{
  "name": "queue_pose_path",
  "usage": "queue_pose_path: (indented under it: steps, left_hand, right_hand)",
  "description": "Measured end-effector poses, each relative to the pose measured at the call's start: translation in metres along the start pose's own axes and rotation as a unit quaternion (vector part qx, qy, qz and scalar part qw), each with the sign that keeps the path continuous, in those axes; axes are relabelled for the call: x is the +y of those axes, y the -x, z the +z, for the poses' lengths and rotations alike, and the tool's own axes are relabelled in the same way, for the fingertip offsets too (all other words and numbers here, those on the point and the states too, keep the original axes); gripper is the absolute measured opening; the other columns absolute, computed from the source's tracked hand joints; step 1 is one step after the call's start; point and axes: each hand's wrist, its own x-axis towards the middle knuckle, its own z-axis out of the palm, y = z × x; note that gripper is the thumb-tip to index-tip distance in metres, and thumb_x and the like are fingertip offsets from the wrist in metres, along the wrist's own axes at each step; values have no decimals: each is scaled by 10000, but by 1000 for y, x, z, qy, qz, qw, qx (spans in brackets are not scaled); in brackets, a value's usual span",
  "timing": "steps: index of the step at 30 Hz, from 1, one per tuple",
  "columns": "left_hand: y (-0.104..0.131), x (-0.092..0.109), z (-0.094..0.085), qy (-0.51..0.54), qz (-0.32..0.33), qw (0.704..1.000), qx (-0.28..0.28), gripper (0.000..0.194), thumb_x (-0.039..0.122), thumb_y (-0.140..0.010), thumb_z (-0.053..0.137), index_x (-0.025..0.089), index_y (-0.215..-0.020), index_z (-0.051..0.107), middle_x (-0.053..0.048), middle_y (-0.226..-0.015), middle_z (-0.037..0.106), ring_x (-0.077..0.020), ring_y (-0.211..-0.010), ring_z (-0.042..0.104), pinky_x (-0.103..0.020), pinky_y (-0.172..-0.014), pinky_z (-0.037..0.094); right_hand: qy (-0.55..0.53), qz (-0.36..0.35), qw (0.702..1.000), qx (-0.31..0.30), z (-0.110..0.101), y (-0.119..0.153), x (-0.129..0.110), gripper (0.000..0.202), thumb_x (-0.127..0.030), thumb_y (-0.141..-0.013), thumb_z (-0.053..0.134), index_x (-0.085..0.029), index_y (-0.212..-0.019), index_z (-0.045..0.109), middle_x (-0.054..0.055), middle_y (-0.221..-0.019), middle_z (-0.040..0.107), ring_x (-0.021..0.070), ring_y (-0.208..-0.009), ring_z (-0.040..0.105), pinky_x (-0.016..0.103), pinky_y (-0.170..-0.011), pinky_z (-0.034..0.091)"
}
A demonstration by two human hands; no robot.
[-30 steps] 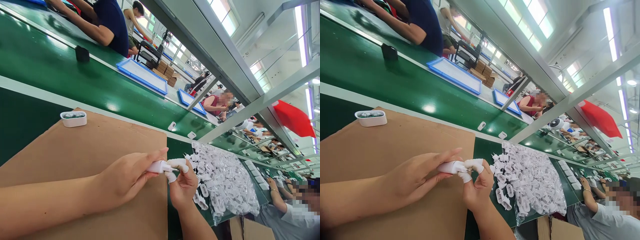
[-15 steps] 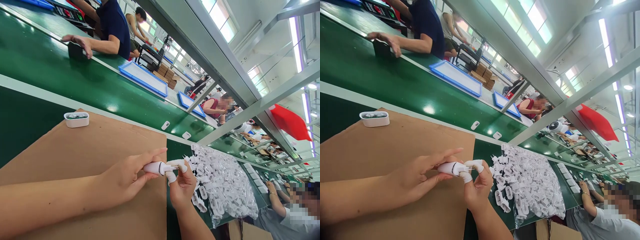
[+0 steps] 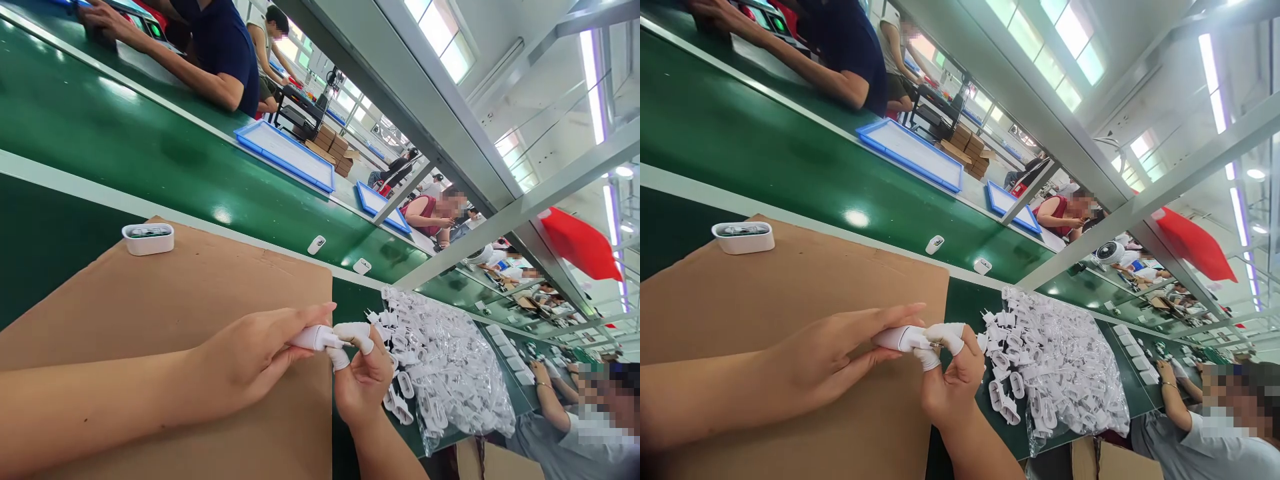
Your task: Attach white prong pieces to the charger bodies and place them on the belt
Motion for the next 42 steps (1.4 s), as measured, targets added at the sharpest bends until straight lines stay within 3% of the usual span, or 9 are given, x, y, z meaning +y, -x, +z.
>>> queue_pose_path:
  steps: [7,14,22,29,33,36,38,40,42]
  left_hand:
    - [0,-1,1,79,-60,995,4,608,128,-990,475,350,-1552,405,-22,-1406,670,-170,-1167,701,-182,-912,590]
    - [2,-2,4,72,-65,995,0,613,162,-1006,490,374,-1569,371,-11,-1319,707,-163,-1090,714,-194,-890,582]
    - [1,-3,3,28,-57,998,-3,644,162,-1011,486,375,-1591,306,1,-1197,741,-151,-938,721,-202,-823,572]
    - [0,-2,-1,-25,19,999,-29,694,66,-995,405,352,-1611,262,-30,-1281,722,-191,-1075,715,-260,-896,561]
    - [-1,-5,-2,-19,29,999,-35,649,57,-971,426,330,-1558,389,-38,-1242,738,-209,-1056,719,-289,-895,568]
    - [-7,-8,-2,35,-41,998,-32,419,163,-976,491,274,-1355,633,-51,-1137,767,-221,-974,729,-296,-851,588]
    - [-14,-8,-3,125,-142,982,-13,311,291,-963,580,242,-1242,709,-65,-1105,781,-236,-949,740,-309,-832,611]
    - [-20,-6,-4,243,-247,938,8,365,416,-894,707,221,-1202,725,-83,-1120,788,-268,-998,749,-342,-862,633]
    - [-24,-2,-4,338,-310,888,24,479,495,-798,813,208,-1170,728,-105,-1116,792,-302,-1028,750,-387,-866,650]
  right_hand:
    - [-5,67,997,34,0,0,-3,230,-121,-914,676,-291,-1061,727,6,-927,678,163,-839,646,300,-758,549]
    - [8,45,999,-4,1,-3,-6,238,-105,-909,668,-290,-1048,725,-1,-920,688,148,-832,646,272,-731,533]
    - [37,27,999,-29,0,-7,-7,245,-82,-902,650,-275,-1035,722,10,-920,704,152,-812,659,277,-712,554]
    - [53,16,996,-69,-1,-5,-5,235,-77,-890,622,-232,-1022,740,36,-889,686,158,-774,658,286,-677,550]
    - [45,36,997,-48,5,-5,-1,167,-116,-878,657,-228,-960,750,28,-857,687,157,-747,660,282,-652,543]
    - [16,103,994,-21,11,-2,7,110,-184,-874,721,-236,-966,751,22,-883,712,167,-790,683,304,-721,569]
    - [-10,152,988,4,13,1,12,275,-239,-867,760,-251,-1139,722,37,-995,742,186,-878,711,345,-817,596]
    - [-25,151,988,4,14,1,14,502,-292,-838,804,-274,-1313,642,56,-1114,734,208,-971,718,385,-890,603]
    - [-3,92,995,-35,11,0,12,612,-302,-801,840,-298,-1368,611,69,-1182,703,231,-1049,703,405,-925,599]
